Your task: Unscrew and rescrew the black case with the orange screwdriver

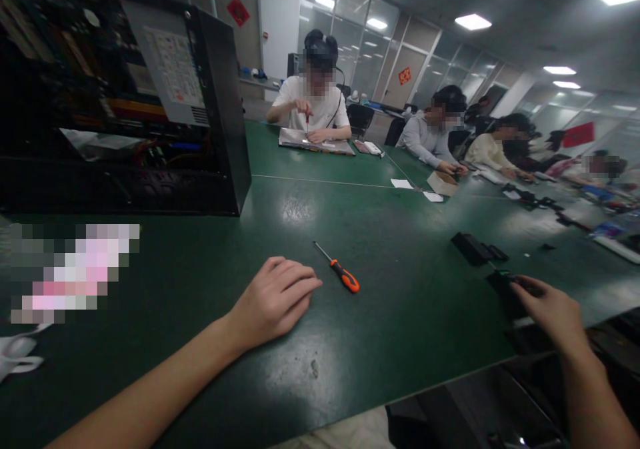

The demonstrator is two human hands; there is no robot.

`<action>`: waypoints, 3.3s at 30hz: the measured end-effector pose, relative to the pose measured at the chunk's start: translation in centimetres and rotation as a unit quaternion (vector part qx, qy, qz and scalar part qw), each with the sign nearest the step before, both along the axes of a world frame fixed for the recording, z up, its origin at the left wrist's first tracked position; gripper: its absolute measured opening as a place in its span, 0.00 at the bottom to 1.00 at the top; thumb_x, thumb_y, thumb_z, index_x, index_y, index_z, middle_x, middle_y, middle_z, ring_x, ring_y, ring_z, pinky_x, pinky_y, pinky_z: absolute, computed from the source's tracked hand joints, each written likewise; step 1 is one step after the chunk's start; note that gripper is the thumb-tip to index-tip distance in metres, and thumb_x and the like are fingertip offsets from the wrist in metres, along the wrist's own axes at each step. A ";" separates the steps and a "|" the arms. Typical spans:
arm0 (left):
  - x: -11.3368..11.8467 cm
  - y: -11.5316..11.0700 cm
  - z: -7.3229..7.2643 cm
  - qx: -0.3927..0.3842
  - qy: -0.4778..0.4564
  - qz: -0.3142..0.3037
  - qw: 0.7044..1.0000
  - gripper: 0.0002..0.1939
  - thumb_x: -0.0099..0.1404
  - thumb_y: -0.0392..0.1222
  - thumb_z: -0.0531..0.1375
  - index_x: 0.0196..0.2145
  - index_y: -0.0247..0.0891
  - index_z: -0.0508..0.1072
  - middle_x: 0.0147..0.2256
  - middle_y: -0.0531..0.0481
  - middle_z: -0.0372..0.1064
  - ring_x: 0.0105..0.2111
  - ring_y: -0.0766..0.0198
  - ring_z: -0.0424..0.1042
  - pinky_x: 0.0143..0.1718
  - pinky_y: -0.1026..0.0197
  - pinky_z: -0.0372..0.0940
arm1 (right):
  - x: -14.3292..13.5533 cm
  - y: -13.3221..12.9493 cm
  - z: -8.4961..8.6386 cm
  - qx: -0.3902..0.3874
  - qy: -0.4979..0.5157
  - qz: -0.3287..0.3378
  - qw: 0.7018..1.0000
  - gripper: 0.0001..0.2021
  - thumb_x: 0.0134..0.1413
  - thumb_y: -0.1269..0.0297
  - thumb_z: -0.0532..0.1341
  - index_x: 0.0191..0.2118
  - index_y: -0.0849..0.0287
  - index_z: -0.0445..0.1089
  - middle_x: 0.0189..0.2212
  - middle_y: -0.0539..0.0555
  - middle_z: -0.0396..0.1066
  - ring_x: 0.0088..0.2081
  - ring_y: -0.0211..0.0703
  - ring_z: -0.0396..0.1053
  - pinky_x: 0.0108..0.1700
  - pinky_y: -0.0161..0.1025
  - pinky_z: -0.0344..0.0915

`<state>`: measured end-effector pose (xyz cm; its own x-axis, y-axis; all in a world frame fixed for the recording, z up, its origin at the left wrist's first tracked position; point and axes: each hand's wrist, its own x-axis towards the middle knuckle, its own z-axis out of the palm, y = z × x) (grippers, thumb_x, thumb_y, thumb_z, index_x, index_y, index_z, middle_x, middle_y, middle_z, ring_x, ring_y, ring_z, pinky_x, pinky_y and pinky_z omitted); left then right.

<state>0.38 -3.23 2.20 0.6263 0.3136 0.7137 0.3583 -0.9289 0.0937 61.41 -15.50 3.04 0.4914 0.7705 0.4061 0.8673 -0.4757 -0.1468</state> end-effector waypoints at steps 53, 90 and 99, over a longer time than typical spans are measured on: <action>0.0 0.3 -0.2 -0.024 0.026 -0.025 0.999 0.10 0.72 0.30 0.58 0.48 0.36 0.76 0.44 0.43 0.77 0.44 0.55 0.76 0.49 0.49 0.61 | 1.5 5.2 -1.0 -0.129 0.058 -0.098 0.985 0.16 0.69 0.53 0.63 0.54 0.57 0.73 0.51 0.57 0.74 0.51 0.48 0.74 0.52 0.49 0.73; 0.2 0.5 -0.8 -0.209 -0.095 0.034 0.973 0.23 0.72 0.39 0.61 0.63 0.41 0.65 0.57 0.40 0.70 0.56 0.51 0.71 0.58 0.45 0.67 | -19.8 13.0 6.3 -0.027 0.079 0.290 0.953 0.15 0.58 0.52 0.66 0.36 0.55 0.61 0.43 0.57 0.76 0.40 0.48 0.72 0.42 0.43 0.65; 0.2 0.4 -0.1 -0.258 -0.097 0.036 0.961 0.25 0.65 0.37 0.64 0.59 0.40 0.69 0.52 0.41 0.72 0.51 0.51 0.74 0.53 0.46 0.70 | -38.5 11.9 1.7 -0.111 0.117 0.627 0.762 0.10 0.60 0.63 0.67 0.37 0.55 0.63 0.39 0.53 0.74 0.41 0.45 0.71 0.44 0.41 0.67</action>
